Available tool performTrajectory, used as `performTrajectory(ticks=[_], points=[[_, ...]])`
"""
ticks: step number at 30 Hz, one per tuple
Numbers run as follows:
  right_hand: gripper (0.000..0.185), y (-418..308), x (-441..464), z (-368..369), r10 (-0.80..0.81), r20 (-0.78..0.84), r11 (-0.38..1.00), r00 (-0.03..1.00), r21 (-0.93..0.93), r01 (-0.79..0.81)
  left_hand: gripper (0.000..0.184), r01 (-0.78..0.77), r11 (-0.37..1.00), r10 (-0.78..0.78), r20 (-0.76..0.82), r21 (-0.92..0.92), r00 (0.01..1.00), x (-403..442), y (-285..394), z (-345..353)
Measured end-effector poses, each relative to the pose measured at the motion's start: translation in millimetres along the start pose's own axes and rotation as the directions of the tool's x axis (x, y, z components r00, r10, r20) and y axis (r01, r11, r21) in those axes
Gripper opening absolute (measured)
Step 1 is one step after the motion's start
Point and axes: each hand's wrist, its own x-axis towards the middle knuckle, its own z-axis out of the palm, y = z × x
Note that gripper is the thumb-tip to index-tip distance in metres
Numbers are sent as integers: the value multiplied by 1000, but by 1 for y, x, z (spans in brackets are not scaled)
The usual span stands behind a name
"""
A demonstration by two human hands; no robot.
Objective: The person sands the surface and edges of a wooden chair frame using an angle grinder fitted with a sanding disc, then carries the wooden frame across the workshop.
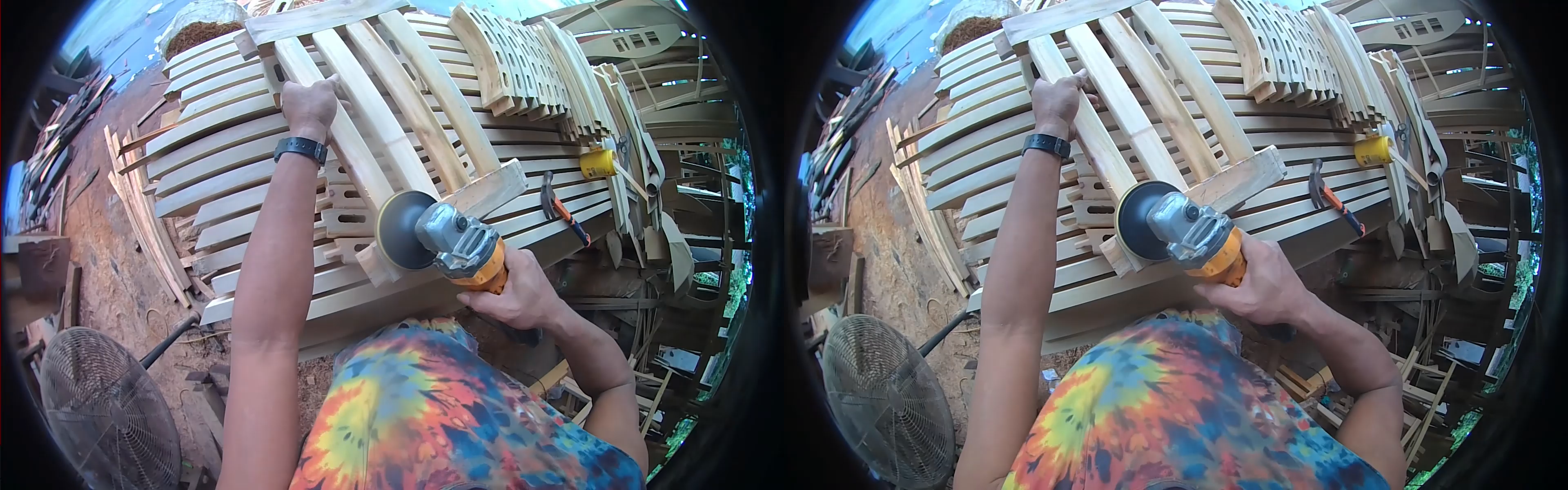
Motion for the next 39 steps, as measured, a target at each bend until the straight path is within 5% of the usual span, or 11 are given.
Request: performTrajectory(ticks=[17,20,25,33,35,39], points=[[49,14,6,-5,79,-11,997,997,-9,-79,37,-32,998,32,10,51,999,21,-19,0],[49,12,6,-9,206,5,979,979,14,-206,35,-31,997,33,-31,68,999,16,-15,1],[43,34,2,-13,30,-187,996,982,-80,-46,34,-38,999,38,-19,13,999,11,-11,2],[47,45,-5,-36,89,-354,961,931,-213,-173,24,28,997,-26,24,-75,999,-6,6,0],[48,42,-7,-34,75,-370,966,926,-205,-160,43,15,998,-11,48,-63,999,1,0,-2],[47,24,-7,-22,140,-226,980,964,-107,-167,43,6,999,-4,49,-45,999,2,1,-2]])
